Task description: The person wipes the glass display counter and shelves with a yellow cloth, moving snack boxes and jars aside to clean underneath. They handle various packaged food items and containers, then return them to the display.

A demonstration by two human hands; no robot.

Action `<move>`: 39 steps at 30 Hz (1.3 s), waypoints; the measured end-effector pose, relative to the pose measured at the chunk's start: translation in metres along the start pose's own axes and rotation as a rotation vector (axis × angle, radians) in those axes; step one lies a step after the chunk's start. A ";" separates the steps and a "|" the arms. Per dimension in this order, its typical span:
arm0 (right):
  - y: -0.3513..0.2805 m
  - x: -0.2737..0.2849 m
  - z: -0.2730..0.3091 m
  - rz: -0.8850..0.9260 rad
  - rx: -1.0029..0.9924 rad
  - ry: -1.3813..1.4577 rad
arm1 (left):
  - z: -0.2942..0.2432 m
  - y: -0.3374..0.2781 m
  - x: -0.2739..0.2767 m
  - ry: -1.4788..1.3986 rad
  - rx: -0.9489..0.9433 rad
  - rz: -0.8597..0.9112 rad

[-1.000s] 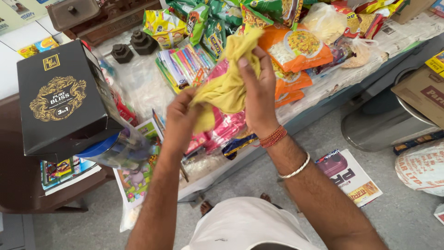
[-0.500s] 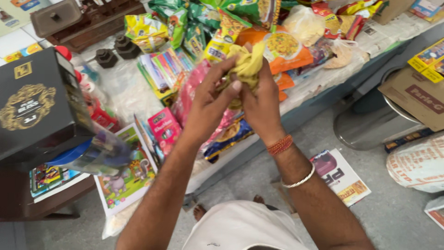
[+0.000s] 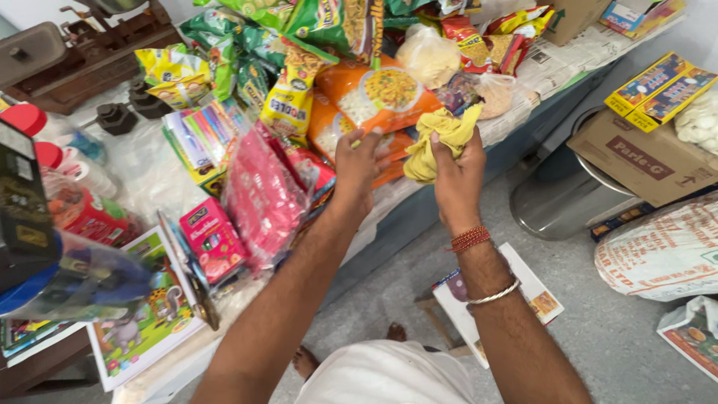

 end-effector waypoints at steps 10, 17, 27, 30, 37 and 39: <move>0.039 0.024 -0.025 0.074 0.023 -0.062 | 0.085 0.107 -0.009 -0.350 0.275 -0.225; 0.078 0.026 -0.043 0.135 0.294 -0.463 | 0.105 0.080 -0.016 -0.451 0.037 -0.168; 0.110 -0.004 -0.101 0.467 0.458 -0.742 | 0.097 0.028 -0.004 -0.219 0.004 -0.068; 0.115 -0.010 -0.105 0.521 0.432 -0.767 | 0.083 0.032 -0.009 -0.283 0.136 -0.042; 0.157 0.013 -0.098 0.471 0.033 -0.472 | 0.052 0.034 -0.023 -0.231 0.090 0.046; 0.170 0.024 -0.102 0.495 -0.219 -0.328 | 0.047 0.022 -0.022 -0.348 0.039 0.096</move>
Point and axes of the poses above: each hand's wrist, its own y-axis towards the middle knuckle, its own x-axis out of the back of the hand, z = x × y, the point moved 2 cm from there along y, towards the middle knuckle, and after that the axes turned 7 degrees about -y, right-handed, at the moved point
